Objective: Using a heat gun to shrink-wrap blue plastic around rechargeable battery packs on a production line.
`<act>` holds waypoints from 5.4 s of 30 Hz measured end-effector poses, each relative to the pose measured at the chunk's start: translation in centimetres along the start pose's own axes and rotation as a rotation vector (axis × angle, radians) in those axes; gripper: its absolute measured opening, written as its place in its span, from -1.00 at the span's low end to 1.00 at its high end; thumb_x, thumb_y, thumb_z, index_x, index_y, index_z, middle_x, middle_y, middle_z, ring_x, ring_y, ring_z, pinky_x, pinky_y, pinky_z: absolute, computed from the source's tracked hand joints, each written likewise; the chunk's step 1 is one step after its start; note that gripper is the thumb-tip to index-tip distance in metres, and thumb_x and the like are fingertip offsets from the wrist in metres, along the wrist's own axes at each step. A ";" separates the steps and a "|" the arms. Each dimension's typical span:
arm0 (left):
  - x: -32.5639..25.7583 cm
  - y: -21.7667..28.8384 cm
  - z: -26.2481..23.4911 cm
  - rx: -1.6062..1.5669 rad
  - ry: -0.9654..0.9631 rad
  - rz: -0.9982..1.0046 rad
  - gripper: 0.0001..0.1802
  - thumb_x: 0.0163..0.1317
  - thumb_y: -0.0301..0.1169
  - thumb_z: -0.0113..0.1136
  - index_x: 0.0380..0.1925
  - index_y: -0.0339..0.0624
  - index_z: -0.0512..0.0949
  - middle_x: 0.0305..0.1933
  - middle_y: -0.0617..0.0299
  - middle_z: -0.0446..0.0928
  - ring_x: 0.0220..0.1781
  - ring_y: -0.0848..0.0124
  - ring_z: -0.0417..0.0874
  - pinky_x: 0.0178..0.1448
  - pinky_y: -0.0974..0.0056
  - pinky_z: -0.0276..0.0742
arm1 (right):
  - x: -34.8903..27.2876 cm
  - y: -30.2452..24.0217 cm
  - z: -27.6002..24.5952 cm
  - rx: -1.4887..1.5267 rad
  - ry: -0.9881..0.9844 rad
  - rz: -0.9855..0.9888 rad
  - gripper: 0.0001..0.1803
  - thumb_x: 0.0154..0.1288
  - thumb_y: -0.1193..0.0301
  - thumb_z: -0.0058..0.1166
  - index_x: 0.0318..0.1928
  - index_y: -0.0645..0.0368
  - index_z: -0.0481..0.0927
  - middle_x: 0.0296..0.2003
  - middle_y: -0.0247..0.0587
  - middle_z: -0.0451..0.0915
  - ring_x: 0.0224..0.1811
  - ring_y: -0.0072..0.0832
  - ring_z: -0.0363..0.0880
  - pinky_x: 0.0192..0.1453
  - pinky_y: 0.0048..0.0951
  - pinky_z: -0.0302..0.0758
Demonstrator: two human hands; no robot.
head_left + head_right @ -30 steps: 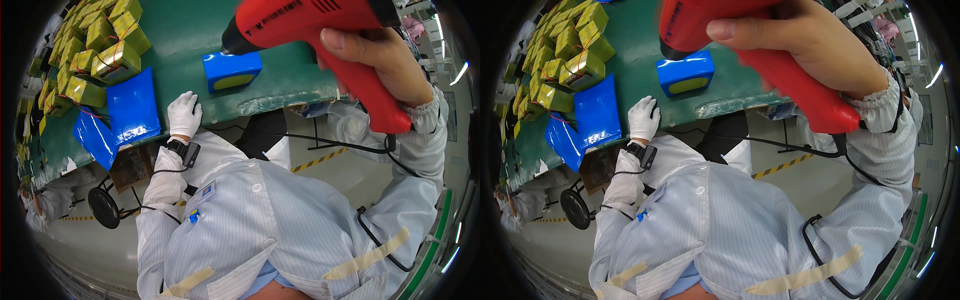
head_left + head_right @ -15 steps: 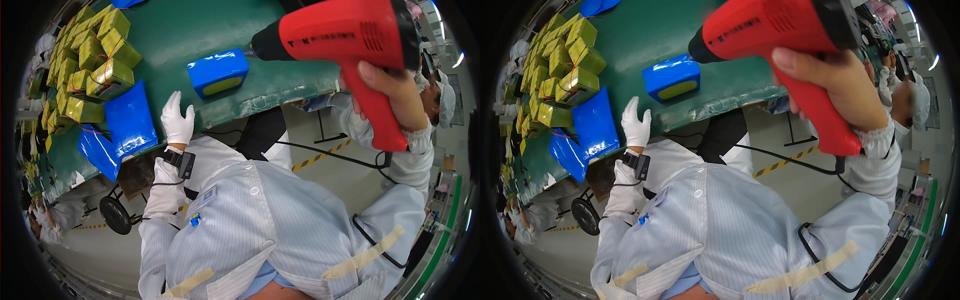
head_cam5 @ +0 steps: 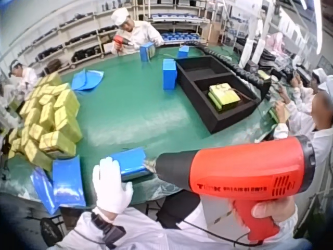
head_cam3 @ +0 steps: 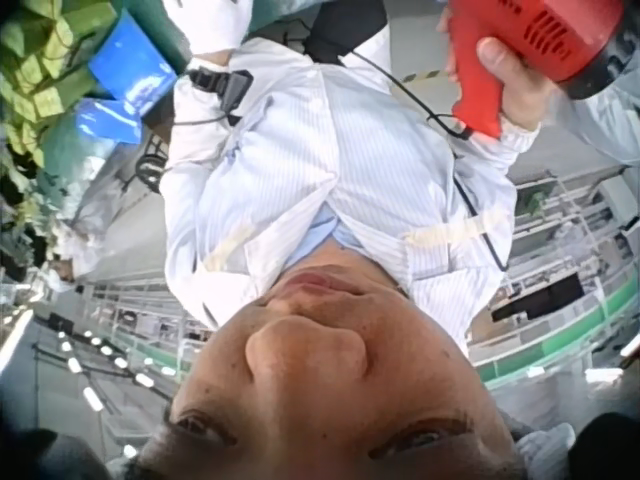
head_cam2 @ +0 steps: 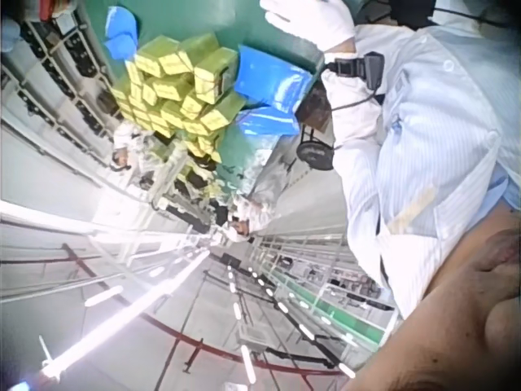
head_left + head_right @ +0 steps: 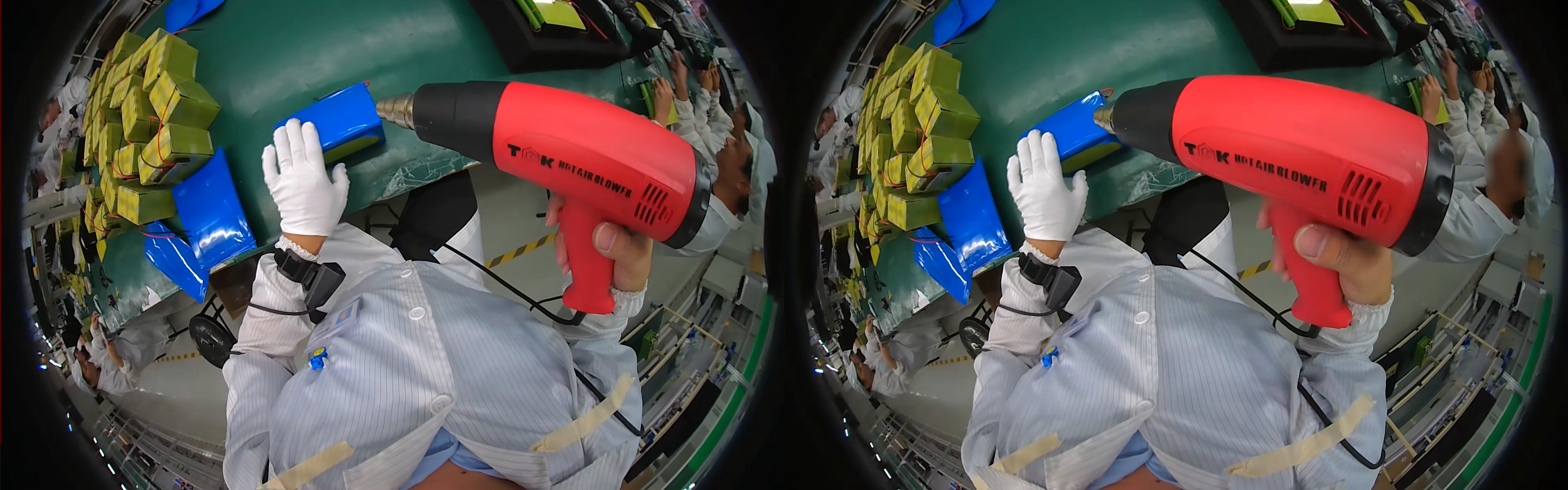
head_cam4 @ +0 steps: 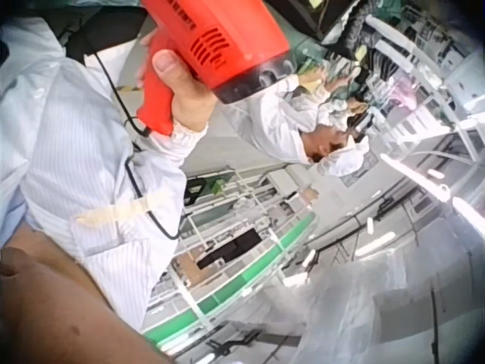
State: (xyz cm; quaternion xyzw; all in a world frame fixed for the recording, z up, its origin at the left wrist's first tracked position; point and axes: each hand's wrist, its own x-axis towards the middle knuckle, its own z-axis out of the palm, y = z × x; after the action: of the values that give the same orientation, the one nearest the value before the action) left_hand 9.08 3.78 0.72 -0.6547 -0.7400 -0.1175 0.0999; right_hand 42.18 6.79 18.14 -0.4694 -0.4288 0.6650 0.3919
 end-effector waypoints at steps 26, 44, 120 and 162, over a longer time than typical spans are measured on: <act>4.2 5.0 1.7 -0.205 0.022 0.129 -0.11 0.01 -0.30 0.46 0.34 -0.41 0.33 0.41 -0.24 0.34 0.47 -0.17 0.33 0.57 -0.11 0.17 | -0.9 1.6 -3.0 0.139 -0.011 -0.116 -0.24 0.15 0.30 0.31 0.29 0.48 0.37 -0.20 0.31 0.60 -0.57 -0.26 0.64 -0.59 -0.38 0.59; 0.0 1.6 -0.9 -0.062 -0.042 0.036 -0.20 0.05 -0.28 0.41 0.35 -0.19 0.40 0.43 -0.01 0.40 0.50 0.02 0.34 0.54 -0.06 0.17 | -2.4 1.9 -3.5 0.111 -0.021 -0.062 -0.28 0.13 0.31 0.34 0.24 0.47 0.43 -0.21 0.22 0.63 -0.55 -0.32 0.65 -0.55 -0.42 0.61; 3.8 0.3 -1.0 -0.017 -0.151 0.165 -0.08 0.26 0.04 0.28 0.42 -0.38 0.25 0.51 -0.23 0.23 0.55 -0.16 0.20 0.57 -0.17 0.09 | -2.9 9.4 -2.3 -0.414 -0.314 -0.233 -0.34 0.27 0.39 0.38 0.31 0.28 0.40 -0.18 -0.10 0.58 -0.38 -0.43 0.60 -0.39 -0.42 0.54; 6.8 -5.0 2.1 -0.089 -0.255 0.374 0.01 0.16 0.19 0.35 0.38 -0.36 0.28 0.27 -0.22 0.48 0.26 -0.16 0.51 0.34 -0.12 0.40 | 3.0 16.3 -8.2 0.486 -0.208 0.248 -0.46 -0.03 0.37 0.17 0.03 0.36 0.57 -0.30 0.00 0.65 -0.50 -0.39 0.59 -0.34 -0.39 0.58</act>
State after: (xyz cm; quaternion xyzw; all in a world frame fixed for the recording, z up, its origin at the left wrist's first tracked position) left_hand 3.33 10.29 0.57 -0.7937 -0.6066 -0.0457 -0.0036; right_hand 47.40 5.90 0.38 -0.3401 -0.2341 0.8355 0.3625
